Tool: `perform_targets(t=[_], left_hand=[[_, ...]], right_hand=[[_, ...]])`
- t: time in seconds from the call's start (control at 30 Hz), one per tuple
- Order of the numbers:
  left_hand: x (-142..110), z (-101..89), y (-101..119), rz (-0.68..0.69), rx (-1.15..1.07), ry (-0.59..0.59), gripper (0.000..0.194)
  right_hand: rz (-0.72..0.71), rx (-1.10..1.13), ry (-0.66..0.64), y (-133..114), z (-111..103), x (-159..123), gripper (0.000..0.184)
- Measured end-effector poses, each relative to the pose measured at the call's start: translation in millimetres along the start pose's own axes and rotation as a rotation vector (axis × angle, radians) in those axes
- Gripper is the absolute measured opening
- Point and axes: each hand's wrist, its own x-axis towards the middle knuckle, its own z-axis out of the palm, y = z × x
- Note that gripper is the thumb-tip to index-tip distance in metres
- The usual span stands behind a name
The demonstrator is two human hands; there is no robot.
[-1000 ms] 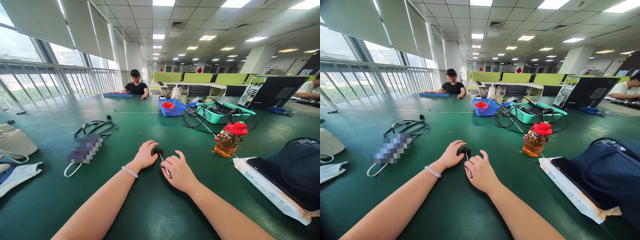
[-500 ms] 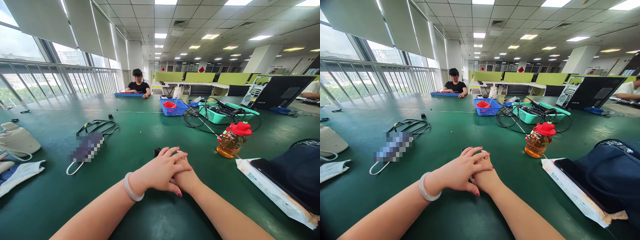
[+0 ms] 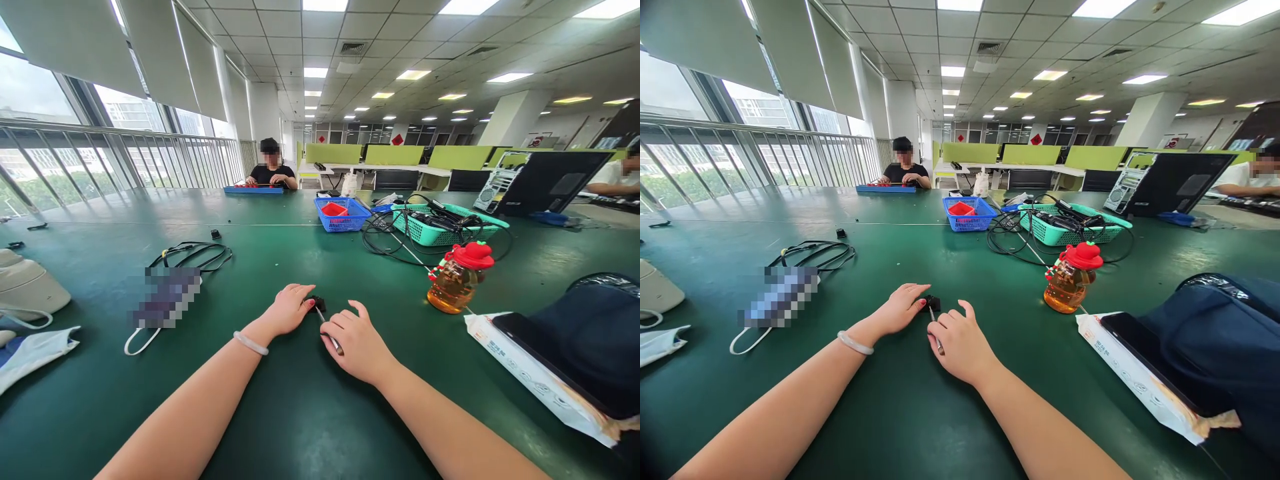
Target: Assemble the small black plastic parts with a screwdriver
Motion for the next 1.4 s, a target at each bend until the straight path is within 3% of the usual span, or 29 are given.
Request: perform_targets(t=[0.13, 0.27, 1.4], left_hand=[[0.5, 5.6, -12.7, 0.009, 0.005, -0.061, 0.041], [1.0, 7.0, -15.7, 0.032, -0.018, -0.038, 0.042], [-2.7, 11.6, -12.3, -0.032, -0.041, -0.003, 0.038]], right_hand=[[0.005, 0.017, -0.002, 0.0, -0.6, -0.2, 0.012], [0.011, 0.027, -0.002, 0.1, -0.2, -0.2, 0.013], [-0.009, 0.000, 0.101, 3.7, -3.8, -0.6, 0.018]])
